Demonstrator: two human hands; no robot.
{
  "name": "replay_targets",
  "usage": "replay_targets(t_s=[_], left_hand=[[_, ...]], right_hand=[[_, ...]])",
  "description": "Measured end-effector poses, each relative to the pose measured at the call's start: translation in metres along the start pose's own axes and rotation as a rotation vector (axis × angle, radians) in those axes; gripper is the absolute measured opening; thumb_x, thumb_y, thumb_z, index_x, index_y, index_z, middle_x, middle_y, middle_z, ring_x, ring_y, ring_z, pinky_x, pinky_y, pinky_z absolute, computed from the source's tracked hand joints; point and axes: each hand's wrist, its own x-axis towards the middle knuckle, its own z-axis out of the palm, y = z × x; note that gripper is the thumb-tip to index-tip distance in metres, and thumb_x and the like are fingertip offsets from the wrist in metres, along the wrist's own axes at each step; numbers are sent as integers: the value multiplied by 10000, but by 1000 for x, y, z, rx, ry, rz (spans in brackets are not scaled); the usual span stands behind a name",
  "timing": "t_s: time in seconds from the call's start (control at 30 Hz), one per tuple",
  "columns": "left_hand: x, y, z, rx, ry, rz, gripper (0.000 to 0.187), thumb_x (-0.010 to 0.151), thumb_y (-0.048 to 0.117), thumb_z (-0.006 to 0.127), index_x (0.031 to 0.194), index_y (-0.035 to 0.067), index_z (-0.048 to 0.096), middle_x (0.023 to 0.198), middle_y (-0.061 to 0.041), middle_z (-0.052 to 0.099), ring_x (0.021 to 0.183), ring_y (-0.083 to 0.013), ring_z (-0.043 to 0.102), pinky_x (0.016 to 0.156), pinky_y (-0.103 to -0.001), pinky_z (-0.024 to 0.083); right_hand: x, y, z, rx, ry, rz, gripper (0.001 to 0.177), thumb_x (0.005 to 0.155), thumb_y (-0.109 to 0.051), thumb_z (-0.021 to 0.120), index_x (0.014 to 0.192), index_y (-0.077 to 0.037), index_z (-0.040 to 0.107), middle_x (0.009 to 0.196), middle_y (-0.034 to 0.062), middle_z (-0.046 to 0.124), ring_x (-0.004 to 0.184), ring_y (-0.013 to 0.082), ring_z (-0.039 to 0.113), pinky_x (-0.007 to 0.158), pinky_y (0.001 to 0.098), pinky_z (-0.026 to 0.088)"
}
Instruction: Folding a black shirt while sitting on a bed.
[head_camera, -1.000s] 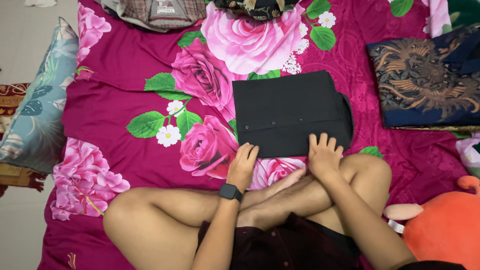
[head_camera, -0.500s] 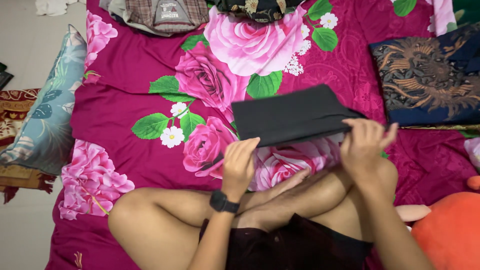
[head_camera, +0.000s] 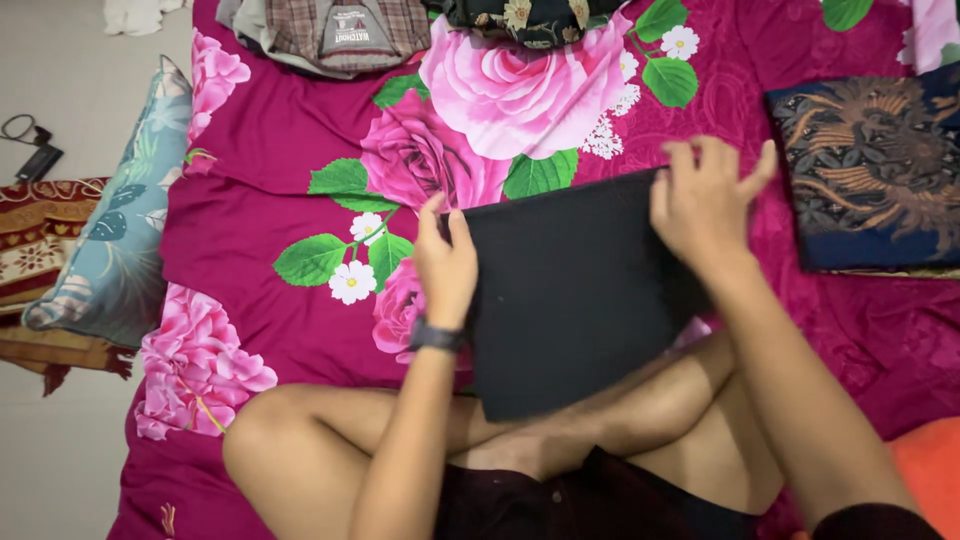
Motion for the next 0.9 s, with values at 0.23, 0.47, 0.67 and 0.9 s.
replay_targets(t_s=[0.23,0.47,0.67,0.9], left_hand=[[-23,-56,56,542,-220,239,317,987,192,617,1286,88,637,1307,-174,638,1305,-392,543,1143,-525,391],[-44,-94,85,763,-367,385,620,877,264,655,1471,126,544,1593,-203,387,1479,-472,308,1178,-674,236],[-36,-84,87,816,-386,306,708,812,329,665,1502,235,542,1640,-164,365,1515,-437,294,1187,-681,210],[-12,-75,67,784,-453,207,858,748,519,701,1539,291,458,1628,-234,296,1504,-404,271,1182,-678,153]], right_hand=[[-16,-45,82,273,-145,-38,432,983,-232,620,1373,-43,611,1459,198,562,1406,403,478,1174,762,140],[-39,-87,120,475,-299,-140,513,911,-241,622,1406,-114,593,1495,186,533,1420,405,450,1178,683,245],[-29,-102,115,403,-384,-83,649,872,-331,624,1503,-223,523,1586,163,412,1466,406,350,1161,725,178],[-17,-92,107,456,-476,-55,685,881,-396,615,1539,-266,472,1634,199,306,1493,382,297,1148,706,155]])
